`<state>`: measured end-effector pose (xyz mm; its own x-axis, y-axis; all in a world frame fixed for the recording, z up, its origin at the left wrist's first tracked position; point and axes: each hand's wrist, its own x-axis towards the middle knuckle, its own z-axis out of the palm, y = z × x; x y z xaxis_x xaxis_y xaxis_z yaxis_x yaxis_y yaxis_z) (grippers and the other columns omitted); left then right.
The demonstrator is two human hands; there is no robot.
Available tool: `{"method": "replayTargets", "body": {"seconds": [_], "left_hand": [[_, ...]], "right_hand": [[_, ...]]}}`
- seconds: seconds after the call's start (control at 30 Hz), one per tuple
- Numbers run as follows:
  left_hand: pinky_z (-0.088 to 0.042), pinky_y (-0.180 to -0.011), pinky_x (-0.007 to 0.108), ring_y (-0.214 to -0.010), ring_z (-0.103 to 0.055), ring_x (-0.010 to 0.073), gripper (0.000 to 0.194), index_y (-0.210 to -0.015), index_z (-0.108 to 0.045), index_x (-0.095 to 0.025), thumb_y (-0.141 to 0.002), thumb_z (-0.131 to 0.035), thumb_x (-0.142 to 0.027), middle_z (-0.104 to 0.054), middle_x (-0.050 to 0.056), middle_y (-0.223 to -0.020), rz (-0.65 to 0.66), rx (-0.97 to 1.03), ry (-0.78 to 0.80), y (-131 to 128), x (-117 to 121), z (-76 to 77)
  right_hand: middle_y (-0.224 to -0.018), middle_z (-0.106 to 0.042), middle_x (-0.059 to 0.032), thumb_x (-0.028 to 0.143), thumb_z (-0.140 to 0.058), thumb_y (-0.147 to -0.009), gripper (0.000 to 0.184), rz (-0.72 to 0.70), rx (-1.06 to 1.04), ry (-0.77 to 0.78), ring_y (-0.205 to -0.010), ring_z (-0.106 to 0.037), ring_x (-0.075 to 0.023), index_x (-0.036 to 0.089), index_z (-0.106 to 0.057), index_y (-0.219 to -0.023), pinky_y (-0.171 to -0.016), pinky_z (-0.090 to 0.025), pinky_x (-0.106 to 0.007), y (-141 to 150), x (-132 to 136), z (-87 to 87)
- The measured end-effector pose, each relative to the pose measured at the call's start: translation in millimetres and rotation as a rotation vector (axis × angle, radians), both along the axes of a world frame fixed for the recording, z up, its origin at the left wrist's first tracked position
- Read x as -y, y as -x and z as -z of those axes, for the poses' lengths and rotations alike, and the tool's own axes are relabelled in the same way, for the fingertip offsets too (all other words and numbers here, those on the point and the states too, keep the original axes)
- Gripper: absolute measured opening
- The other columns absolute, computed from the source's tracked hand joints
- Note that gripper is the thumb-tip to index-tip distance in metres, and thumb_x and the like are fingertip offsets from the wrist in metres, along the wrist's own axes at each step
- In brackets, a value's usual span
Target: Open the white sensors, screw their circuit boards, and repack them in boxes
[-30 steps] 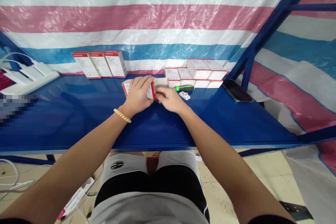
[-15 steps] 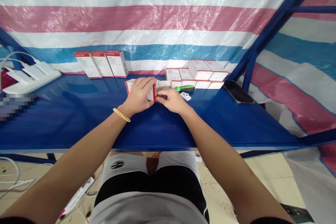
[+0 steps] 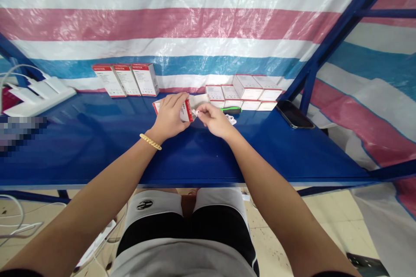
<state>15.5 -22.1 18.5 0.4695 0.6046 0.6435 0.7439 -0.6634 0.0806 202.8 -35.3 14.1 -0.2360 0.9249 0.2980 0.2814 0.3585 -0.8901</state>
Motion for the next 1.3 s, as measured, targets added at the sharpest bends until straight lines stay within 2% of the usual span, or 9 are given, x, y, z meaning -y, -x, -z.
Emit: {"method": "replayTargets", "body": {"seconds": [0.17, 0.37, 0.63, 0.8, 0.93, 1.0, 1.17, 1.23, 1.3], "left_hand": [[-0.036, -0.103, 0.050, -0.122, -0.048, 0.0350, 0.071, -0.136, -0.045, -0.012, -0.070, -0.068, -0.023, -0.053, 0.017, -0.136, -0.082, 0.043, -0.030, 2, -4, 2.0], [-0.037, -0.101, 0.050, -0.119, -0.050, 0.0350, 0.067, -0.134, -0.046, -0.011, -0.072, -0.067, -0.022, -0.054, 0.018, -0.135, -0.135, 0.066, -0.060, 3, -4, 2.5], [-0.037, -0.102, 0.051, -0.120, -0.049, 0.0355, 0.070, -0.135, -0.045, -0.012, -0.069, -0.068, -0.019, -0.055, 0.018, -0.134, -0.120, 0.050, -0.042, 3, -5, 2.8], [-0.037, -0.101, 0.051, -0.120, -0.049, 0.0356, 0.072, -0.135, -0.045, -0.013, -0.067, -0.067, -0.016, -0.055, 0.018, -0.134, -0.111, 0.042, -0.025, 3, -5, 2.8], [-0.036, -0.104, 0.050, -0.122, -0.047, 0.0353, 0.072, -0.135, -0.045, -0.011, -0.067, -0.066, -0.015, -0.052, 0.018, -0.136, -0.099, 0.021, -0.015, 3, -4, 3.1], [-0.036, -0.104, 0.050, -0.122, -0.047, 0.0352, 0.072, -0.135, -0.046, -0.010, -0.065, -0.065, -0.013, -0.052, 0.019, -0.137, -0.088, 0.001, -0.008, 2, -3, 4.1], [-0.037, -0.100, 0.050, -0.118, -0.051, 0.0348, 0.066, -0.132, -0.051, -0.012, -0.067, -0.063, -0.013, -0.056, 0.017, -0.133, -0.029, -0.089, -0.007, -4, -3, 8.1], [-0.038, -0.097, 0.049, -0.115, -0.052, 0.0343, 0.059, -0.129, -0.054, -0.013, -0.071, -0.062, -0.017, -0.058, 0.017, -0.131, -0.006, -0.119, -0.022, -6, -3, 8.5], [-0.038, -0.095, 0.049, -0.114, -0.053, 0.0338, 0.058, -0.128, -0.054, -0.013, -0.071, -0.062, -0.017, -0.059, 0.016, -0.130, 0.005, -0.127, -0.032, -7, -1, 7.4]], "right_hand": [[-0.050, -0.050, 0.0027, 0.044, -0.051, -0.080, 0.025, 0.315, -0.185, 0.084, -0.043, -0.042, -0.0102, 0.021, -0.052, -0.069, -0.044, -0.030, -0.024, -18, -8, -9.3], [-0.047, -0.055, -0.0039, 0.034, -0.063, -0.068, 0.024, 0.683, 0.447, 0.093, -0.059, -0.059, -0.0215, 0.020, -0.058, -0.049, -0.058, -0.045, -0.033, -49, -10, -14.5], [-0.055, -0.059, -0.0027, 0.033, -0.072, -0.058, 0.012, 0.714, 0.705, 0.121, -0.057, -0.058, -0.0189, 0.022, -0.069, -0.062, -0.056, -0.045, -0.032, -58, -15, -0.6], [-0.060, -0.059, -0.0008, 0.024, -0.074, -0.052, 0.012, 0.672, 0.646, 0.024, -0.061, -0.057, -0.0168, 0.022, -0.064, -0.059, -0.060, -0.046, -0.031, -62, -20, 9.4], [-0.064, -0.060, -0.0023, 0.026, -0.070, -0.058, 0.011, 0.716, 0.455, -0.068, -0.064, -0.057, -0.0165, 0.021, -0.061, -0.061, -0.060, -0.046, -0.031, -52, -14, 1.1], [-0.061, -0.059, -0.0019, 0.030, -0.067, -0.064, 0.012, 0.611, 0.233, -0.117, -0.059, -0.055, -0.0150, 0.020, -0.060, -0.062, -0.055, -0.045, -0.029, -41, -7, -5.0], [-0.073, -0.067, -0.0037, 0.042, -0.066, -0.070, 0.025, -0.049, -0.269, 0.059, -0.060, -0.062, -0.0156, 0.019, -0.066, -0.081, -0.045, -0.043, -0.026, -2, 6, -6.7], [-0.076, -0.068, -0.0031, 0.036, -0.069, -0.068, 0.021, -0.130, -0.288, 0.085, -0.065, -0.064, -0.0156, 0.019, -0.066, -0.079, -0.051, -0.049, -0.027, 10, 6, -2.1], [-0.067, -0.065, 0.0005, 0.029, -0.069, -0.066, 0.014, -0.066, -0.281, 0.047, -0.058, -0.060, -0.0117, 0.018, -0.063, -0.074, -0.053, -0.049, -0.026, 15, 3, 2.9]]}}
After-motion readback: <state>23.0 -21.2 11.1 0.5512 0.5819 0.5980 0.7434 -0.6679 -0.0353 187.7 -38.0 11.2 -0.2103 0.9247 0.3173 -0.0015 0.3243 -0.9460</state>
